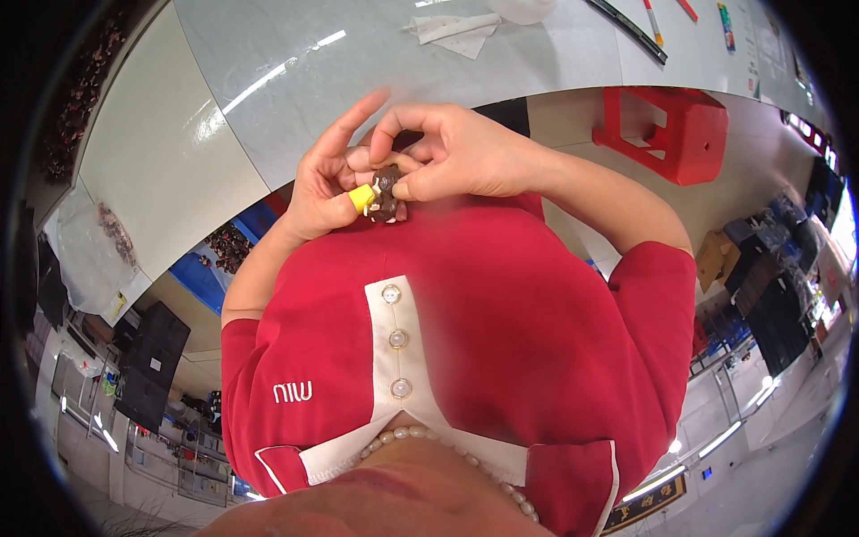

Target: The person assembles a plastic toy figure by joining its plastic components with glue from a bottle.

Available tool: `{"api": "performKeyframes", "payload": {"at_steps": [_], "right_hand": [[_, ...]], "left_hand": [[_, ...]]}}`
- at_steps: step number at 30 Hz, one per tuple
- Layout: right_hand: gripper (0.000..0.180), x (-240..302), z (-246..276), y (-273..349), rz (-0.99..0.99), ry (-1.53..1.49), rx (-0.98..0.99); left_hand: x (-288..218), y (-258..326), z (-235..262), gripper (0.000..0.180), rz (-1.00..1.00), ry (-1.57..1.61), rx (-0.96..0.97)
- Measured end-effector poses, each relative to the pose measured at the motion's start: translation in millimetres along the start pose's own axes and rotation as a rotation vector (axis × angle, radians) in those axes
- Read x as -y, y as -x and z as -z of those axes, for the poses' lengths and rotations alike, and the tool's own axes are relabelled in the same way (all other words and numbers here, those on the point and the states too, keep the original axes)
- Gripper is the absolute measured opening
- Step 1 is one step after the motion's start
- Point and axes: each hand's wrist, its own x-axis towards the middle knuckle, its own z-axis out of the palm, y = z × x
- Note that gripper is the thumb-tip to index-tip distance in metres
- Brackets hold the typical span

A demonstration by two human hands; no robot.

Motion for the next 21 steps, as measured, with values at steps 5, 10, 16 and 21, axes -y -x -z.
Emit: {"api": "performKeyframes", "payload": {"at_steps": [5,10,16,21], "right_hand": [[0.025,-4,1,3,0.018,0.019,-0.005],[0.024,-10,4,2,0.035,0.045,-0.006],[0.025,-11,4,3,0.114,0.024,0.002],[0.027,-8,4,4,0.108,0.091,0.0]], "left_hand": [[-1,0,-3,0.09,0.034,-0.036,-0.007],[0,-1,-3,0.091,0.02,-0.03,0.011],[1,-3,-4,0.092,0.013,-0.044,-0.017],[-4,-5,-3,0.097,0.041,-0.086,-0.001]]}}
